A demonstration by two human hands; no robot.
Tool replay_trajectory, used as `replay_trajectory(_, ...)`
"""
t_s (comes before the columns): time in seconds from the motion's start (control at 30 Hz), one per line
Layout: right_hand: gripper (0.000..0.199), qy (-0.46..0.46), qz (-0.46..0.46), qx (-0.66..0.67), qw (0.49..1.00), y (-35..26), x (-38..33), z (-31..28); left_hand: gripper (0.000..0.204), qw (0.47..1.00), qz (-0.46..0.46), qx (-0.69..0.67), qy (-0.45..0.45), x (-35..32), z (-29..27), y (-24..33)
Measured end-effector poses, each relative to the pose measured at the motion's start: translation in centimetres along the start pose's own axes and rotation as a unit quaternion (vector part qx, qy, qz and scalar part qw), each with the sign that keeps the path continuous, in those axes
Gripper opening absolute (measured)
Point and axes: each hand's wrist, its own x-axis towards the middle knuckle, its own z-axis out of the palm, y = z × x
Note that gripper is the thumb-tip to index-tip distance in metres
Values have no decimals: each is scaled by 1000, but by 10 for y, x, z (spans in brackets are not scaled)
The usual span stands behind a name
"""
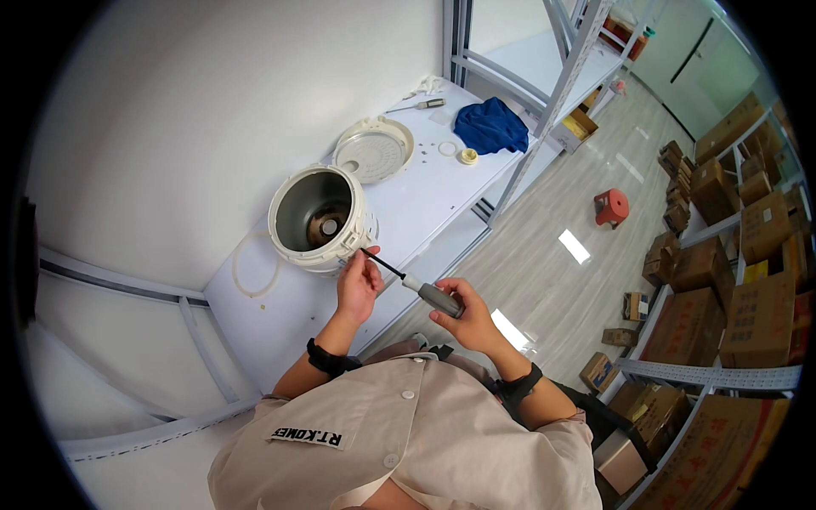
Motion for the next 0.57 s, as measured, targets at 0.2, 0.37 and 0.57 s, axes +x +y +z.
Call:
replay_trajectory(0.2,52,14,-43,-129,991,-3,-2,0,38,999,27,-3,25,-2,5,-3)
replay_trajectory(0.37,55,-39,79,-58,994,-2,0,-1,35,999,27,-8,45,-2,9,-2)
replay_trajectory(0.57,59,-40,-32,-122,991,1,-2,-1,36,999,30,-13,44,0,7,-4)
